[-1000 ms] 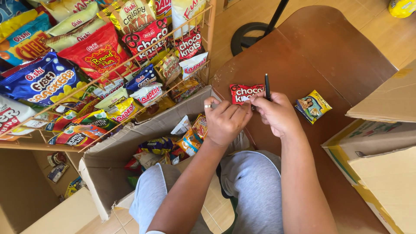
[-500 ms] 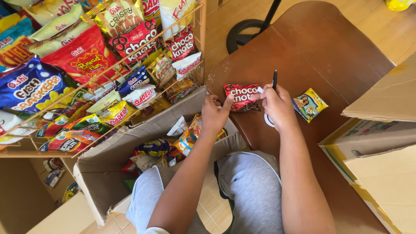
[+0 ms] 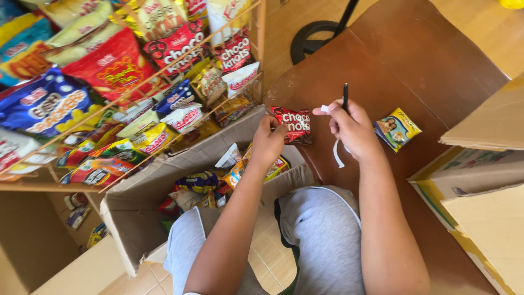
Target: The person picks snack packets from a cardboard box, writes on them with a pen, and places them on a wire rack. The person also handles a roll of tape and writes on a small piece of paper.
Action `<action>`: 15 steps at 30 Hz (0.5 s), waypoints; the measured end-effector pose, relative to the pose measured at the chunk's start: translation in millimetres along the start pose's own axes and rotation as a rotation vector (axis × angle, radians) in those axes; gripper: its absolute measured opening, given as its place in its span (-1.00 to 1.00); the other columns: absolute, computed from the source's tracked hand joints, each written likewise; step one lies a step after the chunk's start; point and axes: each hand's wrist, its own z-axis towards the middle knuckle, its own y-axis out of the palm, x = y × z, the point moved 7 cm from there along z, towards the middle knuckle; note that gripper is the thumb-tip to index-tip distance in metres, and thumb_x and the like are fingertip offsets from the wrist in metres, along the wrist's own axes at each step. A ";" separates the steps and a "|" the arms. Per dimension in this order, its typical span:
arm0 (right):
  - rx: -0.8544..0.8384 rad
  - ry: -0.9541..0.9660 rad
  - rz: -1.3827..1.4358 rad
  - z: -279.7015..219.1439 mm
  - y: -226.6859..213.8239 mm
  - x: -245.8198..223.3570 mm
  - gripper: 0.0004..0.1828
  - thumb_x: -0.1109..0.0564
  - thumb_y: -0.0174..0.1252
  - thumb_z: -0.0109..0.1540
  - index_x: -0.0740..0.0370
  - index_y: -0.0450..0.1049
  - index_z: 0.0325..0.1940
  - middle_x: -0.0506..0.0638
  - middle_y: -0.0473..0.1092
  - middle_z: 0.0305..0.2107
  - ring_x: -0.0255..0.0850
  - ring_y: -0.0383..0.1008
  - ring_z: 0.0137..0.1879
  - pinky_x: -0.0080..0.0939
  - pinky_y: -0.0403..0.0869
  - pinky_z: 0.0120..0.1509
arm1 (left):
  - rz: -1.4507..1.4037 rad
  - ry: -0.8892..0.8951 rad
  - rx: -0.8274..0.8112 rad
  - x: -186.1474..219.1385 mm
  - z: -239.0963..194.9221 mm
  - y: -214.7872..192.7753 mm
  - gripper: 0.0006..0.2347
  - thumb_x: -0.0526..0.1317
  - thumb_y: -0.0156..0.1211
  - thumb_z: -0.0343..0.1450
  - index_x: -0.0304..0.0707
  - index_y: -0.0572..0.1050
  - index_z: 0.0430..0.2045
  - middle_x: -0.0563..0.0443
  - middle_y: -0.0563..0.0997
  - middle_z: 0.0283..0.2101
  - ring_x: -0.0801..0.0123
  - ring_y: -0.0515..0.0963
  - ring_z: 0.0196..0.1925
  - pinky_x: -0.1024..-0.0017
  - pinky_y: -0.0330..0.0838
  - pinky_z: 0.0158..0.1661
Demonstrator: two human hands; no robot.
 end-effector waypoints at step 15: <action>-0.418 -0.090 -0.067 -67.9 139.9 -72.9 -0.90 0.13 0.08 0.38 0.21 0.39 -0.15 0.08 0.39 -0.33 -0.40 0.29 -0.40 -0.37 0.32 -0.33 | -0.431 -0.048 -0.116 54.4 -82.3 -124.8 -0.65 -0.45 -0.02 0.36 -0.47 0.45 0.05 -0.01 0.60 -0.14 0.44 0.55 -0.14 0.45 0.45 -0.06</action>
